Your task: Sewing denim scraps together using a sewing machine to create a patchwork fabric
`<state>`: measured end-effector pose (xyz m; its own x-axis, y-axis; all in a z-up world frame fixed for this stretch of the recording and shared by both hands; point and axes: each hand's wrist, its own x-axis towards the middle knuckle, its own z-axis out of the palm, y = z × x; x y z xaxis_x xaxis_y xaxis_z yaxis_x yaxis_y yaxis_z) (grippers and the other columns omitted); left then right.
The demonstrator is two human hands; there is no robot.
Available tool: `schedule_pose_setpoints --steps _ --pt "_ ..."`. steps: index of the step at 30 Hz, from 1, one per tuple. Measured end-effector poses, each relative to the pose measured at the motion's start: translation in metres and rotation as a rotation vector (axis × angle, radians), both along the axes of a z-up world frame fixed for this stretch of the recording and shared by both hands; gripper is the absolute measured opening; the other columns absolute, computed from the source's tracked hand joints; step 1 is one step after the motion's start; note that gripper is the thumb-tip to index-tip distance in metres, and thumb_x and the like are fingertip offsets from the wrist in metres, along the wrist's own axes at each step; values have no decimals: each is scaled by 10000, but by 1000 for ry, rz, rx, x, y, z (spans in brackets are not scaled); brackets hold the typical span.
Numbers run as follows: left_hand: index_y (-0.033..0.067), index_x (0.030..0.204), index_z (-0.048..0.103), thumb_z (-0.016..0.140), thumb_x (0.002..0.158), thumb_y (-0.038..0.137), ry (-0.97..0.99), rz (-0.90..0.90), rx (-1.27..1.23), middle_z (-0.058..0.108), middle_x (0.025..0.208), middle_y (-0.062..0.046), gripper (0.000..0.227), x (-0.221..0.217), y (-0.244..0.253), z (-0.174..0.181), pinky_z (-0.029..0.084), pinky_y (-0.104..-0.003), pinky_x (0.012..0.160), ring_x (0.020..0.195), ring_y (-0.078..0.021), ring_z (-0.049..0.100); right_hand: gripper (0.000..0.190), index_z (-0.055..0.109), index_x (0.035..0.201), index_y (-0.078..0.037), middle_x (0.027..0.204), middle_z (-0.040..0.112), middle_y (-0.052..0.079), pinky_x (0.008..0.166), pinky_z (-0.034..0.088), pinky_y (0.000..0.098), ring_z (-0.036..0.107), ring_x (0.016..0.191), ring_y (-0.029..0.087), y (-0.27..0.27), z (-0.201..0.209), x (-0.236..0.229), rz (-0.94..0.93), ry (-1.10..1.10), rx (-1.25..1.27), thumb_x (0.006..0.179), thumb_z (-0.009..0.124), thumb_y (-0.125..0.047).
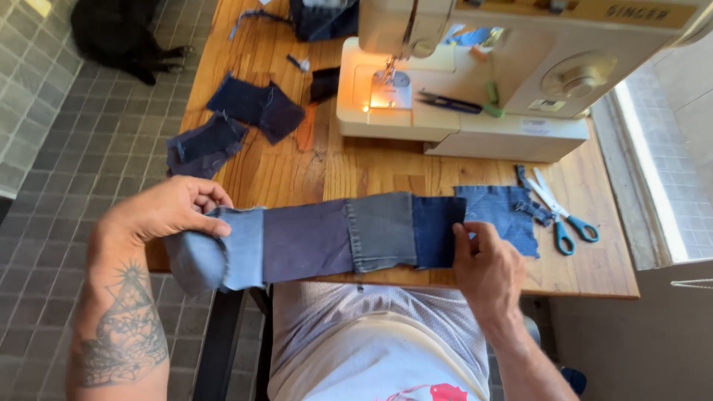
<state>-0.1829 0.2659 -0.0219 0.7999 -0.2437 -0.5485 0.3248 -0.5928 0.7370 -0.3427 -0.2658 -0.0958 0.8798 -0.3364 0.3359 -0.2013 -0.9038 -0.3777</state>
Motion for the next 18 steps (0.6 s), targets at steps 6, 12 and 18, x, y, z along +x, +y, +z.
schedule_pose_setpoints --steps 6,12,18 --pt "40 1151 1002 977 949 132 -74 -38 290 933 996 -47 224 -20 11 25 566 -314 904 912 -152 744 225 826 1153 -180 740 768 10 647 505 526 773 739 344 -16 -9 -6 -4 -22 -43 1193 771 -394" --pt "77 1208 888 832 1078 275 -457 263 135 861 1080 -15 243 -37 16 -15 567 -307 869 958 -119 729 211 852 1182 -189 879 832 9 703 556 543 798 838 373 -23 -20 -7 -22 -61 -72 1214 812 -394" --pt "87 928 687 654 1168 410 -676 569 278 621 713 -60 404 -56 -28 -27 416 -479 675 696 -224 553 282 852 1236 -178 826 792 -4 613 516 464 760 679 295 -24 -20 -7 -30 57 -112 1301 753 -434"
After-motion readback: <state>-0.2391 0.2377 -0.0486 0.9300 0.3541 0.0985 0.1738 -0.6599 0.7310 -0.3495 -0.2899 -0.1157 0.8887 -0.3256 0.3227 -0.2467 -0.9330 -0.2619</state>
